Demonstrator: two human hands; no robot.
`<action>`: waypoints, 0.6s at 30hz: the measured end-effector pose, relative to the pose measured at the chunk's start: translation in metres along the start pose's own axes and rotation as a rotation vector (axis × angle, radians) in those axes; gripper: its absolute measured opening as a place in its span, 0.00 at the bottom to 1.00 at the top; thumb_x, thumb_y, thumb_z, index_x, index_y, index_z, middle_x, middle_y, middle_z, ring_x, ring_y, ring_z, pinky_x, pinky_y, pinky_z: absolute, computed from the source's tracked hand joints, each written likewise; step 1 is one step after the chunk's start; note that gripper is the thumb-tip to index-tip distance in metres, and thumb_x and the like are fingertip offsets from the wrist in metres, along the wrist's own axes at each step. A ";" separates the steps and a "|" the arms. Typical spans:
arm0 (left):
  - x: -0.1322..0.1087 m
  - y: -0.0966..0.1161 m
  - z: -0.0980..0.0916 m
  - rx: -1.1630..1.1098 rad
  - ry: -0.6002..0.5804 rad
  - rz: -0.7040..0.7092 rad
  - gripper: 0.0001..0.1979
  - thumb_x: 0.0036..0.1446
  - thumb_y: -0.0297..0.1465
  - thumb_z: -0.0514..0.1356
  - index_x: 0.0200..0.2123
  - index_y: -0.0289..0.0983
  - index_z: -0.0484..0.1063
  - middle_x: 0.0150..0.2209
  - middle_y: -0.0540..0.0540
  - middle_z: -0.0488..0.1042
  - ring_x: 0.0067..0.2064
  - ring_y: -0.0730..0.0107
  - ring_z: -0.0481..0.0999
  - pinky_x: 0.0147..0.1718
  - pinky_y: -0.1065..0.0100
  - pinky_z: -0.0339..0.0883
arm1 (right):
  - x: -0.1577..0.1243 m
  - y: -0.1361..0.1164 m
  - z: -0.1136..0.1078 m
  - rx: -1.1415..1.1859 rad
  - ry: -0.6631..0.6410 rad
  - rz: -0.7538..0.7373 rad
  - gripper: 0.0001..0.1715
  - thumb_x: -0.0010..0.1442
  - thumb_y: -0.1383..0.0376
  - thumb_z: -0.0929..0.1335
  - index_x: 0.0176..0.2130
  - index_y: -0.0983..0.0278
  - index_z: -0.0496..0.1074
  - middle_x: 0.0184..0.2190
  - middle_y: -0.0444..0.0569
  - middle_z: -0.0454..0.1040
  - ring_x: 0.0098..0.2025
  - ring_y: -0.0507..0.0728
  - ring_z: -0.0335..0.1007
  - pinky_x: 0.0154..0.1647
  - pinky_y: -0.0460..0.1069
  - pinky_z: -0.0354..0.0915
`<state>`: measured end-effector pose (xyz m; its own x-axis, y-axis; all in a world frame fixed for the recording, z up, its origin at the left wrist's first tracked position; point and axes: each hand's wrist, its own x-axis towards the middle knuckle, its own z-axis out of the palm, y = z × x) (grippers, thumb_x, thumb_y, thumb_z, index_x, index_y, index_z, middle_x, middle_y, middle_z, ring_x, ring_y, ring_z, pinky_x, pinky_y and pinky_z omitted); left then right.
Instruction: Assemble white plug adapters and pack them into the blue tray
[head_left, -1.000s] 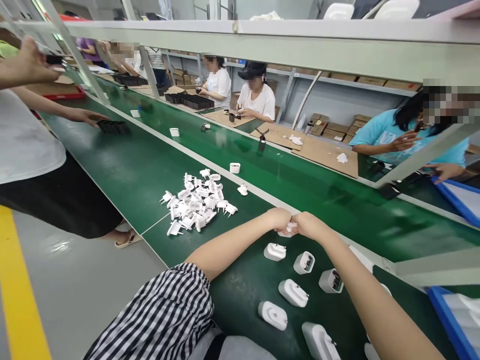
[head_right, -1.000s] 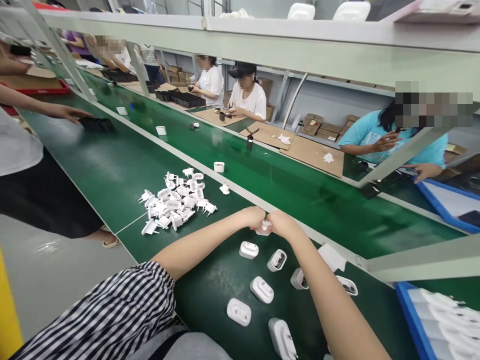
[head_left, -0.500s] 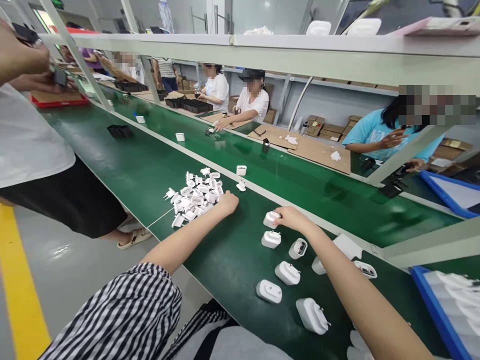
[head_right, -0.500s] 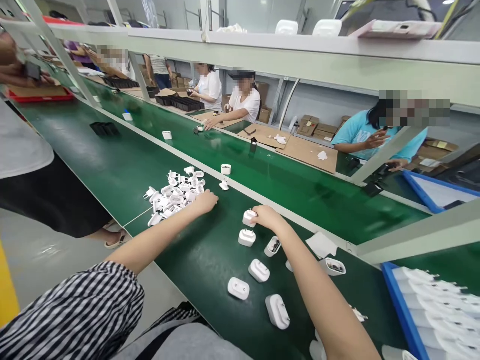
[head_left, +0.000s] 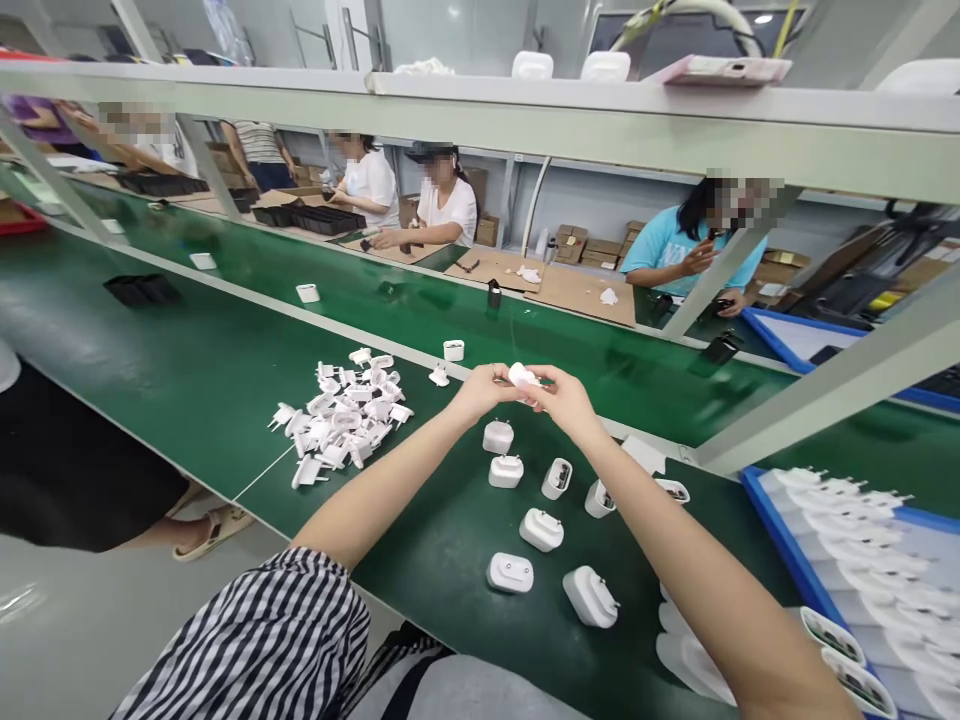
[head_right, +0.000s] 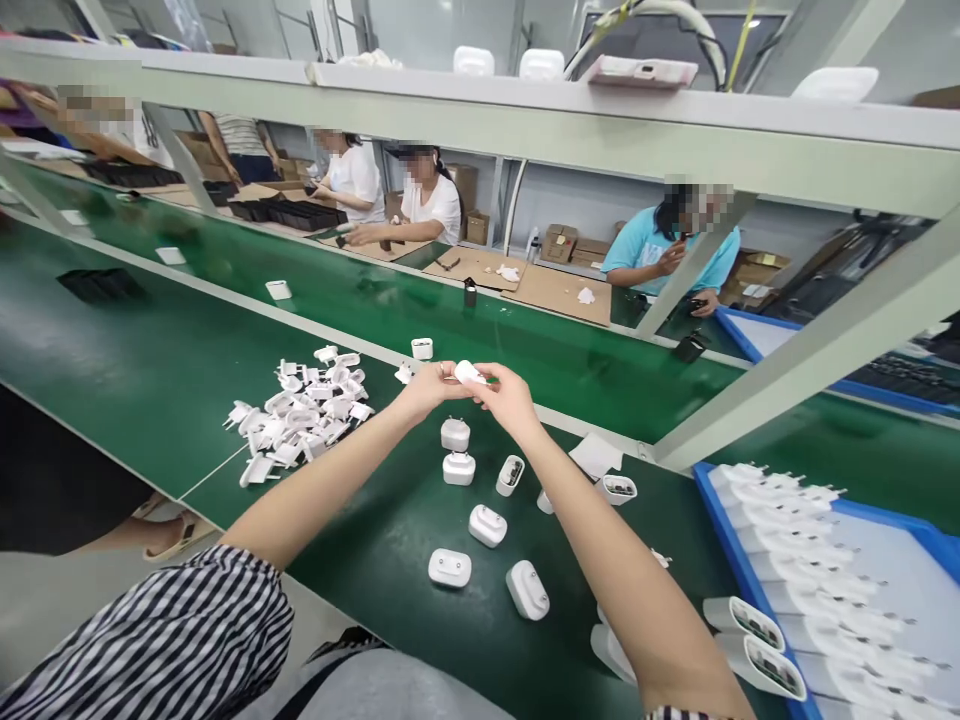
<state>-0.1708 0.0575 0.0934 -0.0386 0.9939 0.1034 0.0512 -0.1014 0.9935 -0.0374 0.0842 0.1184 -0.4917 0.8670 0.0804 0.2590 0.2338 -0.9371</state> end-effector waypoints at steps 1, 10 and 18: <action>0.006 -0.001 0.002 0.089 -0.021 0.018 0.14 0.34 0.32 0.62 0.26 0.32 0.64 0.26 0.48 0.71 0.30 0.71 0.71 0.32 0.68 0.63 | 0.002 0.003 -0.004 0.094 0.031 0.018 0.14 0.41 0.63 0.67 0.31 0.65 0.66 0.24 0.44 0.68 0.21 0.47 0.62 0.21 0.44 0.61; 0.093 -0.037 -0.057 0.934 0.274 -0.144 0.26 0.37 0.21 0.59 0.44 0.28 0.58 0.48 0.33 0.58 0.52 0.51 0.53 0.46 0.58 0.50 | 0.005 0.024 -0.054 0.642 0.051 0.244 0.13 0.40 0.58 0.68 0.24 0.65 0.66 0.20 0.42 0.67 0.18 0.45 0.61 0.16 0.40 0.58; 0.096 -0.053 -0.038 0.839 0.048 -0.103 0.19 0.38 0.22 0.58 0.38 0.34 0.67 0.40 0.45 0.69 0.42 0.64 0.67 0.40 0.71 0.59 | 0.011 0.048 -0.057 0.157 0.135 0.232 0.10 0.41 0.63 0.67 0.28 0.64 0.66 0.26 0.44 0.67 0.27 0.50 0.66 0.24 0.43 0.62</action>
<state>-0.2152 0.1569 0.0524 -0.1254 0.9915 0.0350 0.7680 0.0747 0.6361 0.0167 0.1300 0.0936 -0.3166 0.9425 -0.1073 0.2144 -0.0391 -0.9760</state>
